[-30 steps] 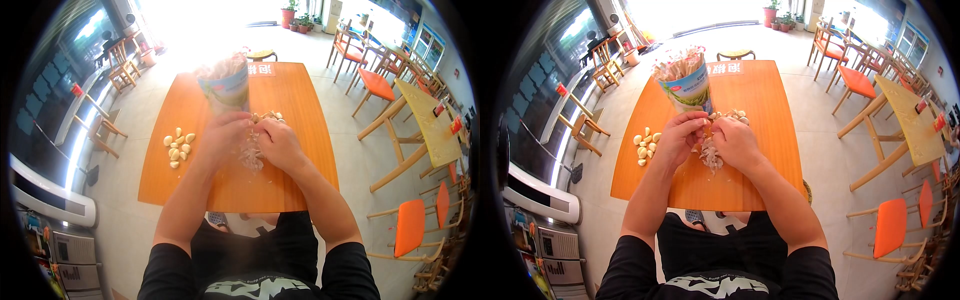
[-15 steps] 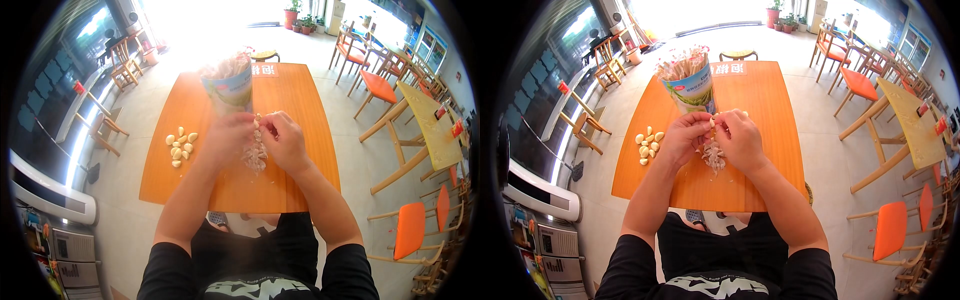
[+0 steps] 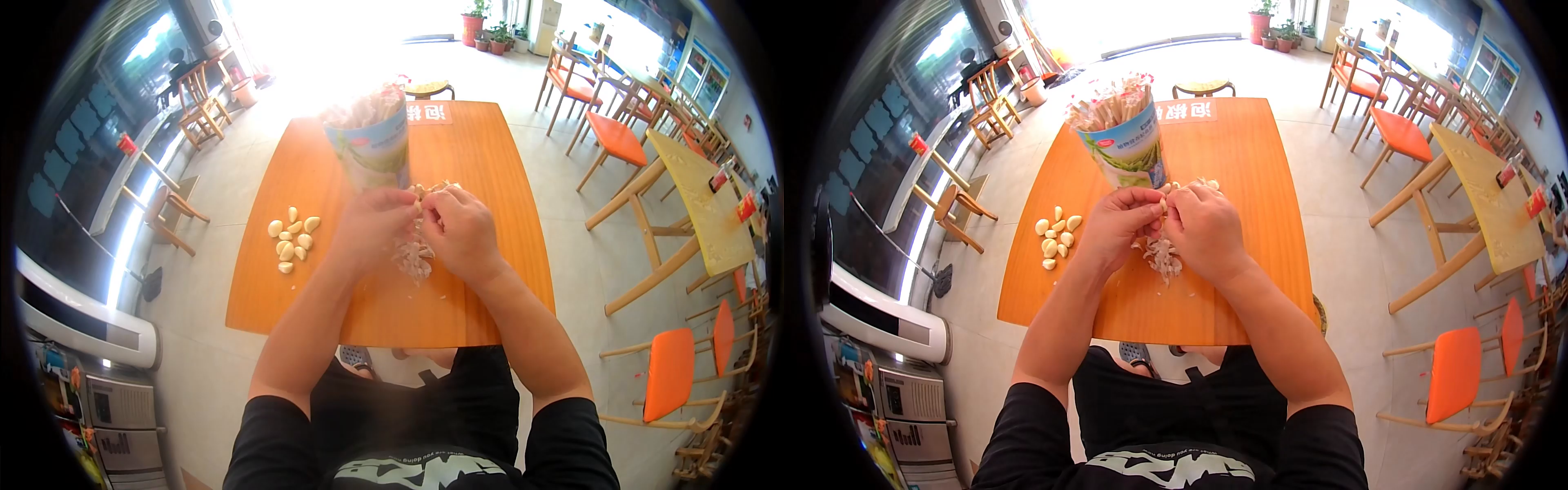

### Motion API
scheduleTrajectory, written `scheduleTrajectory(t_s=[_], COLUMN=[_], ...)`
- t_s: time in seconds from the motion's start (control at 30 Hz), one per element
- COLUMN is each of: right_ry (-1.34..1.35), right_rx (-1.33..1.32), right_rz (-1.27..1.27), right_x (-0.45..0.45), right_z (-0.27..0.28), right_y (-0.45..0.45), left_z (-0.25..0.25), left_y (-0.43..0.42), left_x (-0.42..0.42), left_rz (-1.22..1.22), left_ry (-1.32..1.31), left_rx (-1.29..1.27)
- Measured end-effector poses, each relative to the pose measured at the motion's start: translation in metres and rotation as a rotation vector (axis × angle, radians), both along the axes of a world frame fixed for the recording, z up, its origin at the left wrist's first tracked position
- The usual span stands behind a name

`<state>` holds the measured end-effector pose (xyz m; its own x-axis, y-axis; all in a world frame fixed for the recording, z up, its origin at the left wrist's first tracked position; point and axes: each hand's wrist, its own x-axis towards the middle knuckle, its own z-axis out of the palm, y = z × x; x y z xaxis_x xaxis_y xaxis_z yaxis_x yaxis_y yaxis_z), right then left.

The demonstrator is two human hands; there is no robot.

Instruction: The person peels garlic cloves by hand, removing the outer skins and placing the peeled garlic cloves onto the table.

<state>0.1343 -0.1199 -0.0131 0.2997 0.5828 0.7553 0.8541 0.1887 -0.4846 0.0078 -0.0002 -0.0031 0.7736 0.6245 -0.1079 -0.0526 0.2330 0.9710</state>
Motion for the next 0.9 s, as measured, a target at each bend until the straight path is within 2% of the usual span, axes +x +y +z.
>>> scheduleTrajectory(t_s=[0.53, 0.63, 0.73, 0.9], right_ry=[0.02, 0.11, 0.124, 0.181], right_rx=[-0.088, -0.124, -0.194, -0.076], right_rz=[-0.089, -0.13, -0.118, 0.007], right_x=[0.0, 0.002, 0.002, 0.0], right_z=[-0.009, -0.003, 0.002, 0.0], right_y=[0.006, 0.002, -0.002, 0.003], left_z=[0.005, 0.008, 0.004, 0.005], left_y=[-0.004, -0.004, -0.003, -0.004], left_x=[0.0, -0.002, -0.002, 0.0], left_rz=[-0.02, -0.035, -0.015, 0.018], left_ry=[0.116, 0.117, 0.089, 0.021], left_rx=[0.121, 0.097, 0.058, 0.023])
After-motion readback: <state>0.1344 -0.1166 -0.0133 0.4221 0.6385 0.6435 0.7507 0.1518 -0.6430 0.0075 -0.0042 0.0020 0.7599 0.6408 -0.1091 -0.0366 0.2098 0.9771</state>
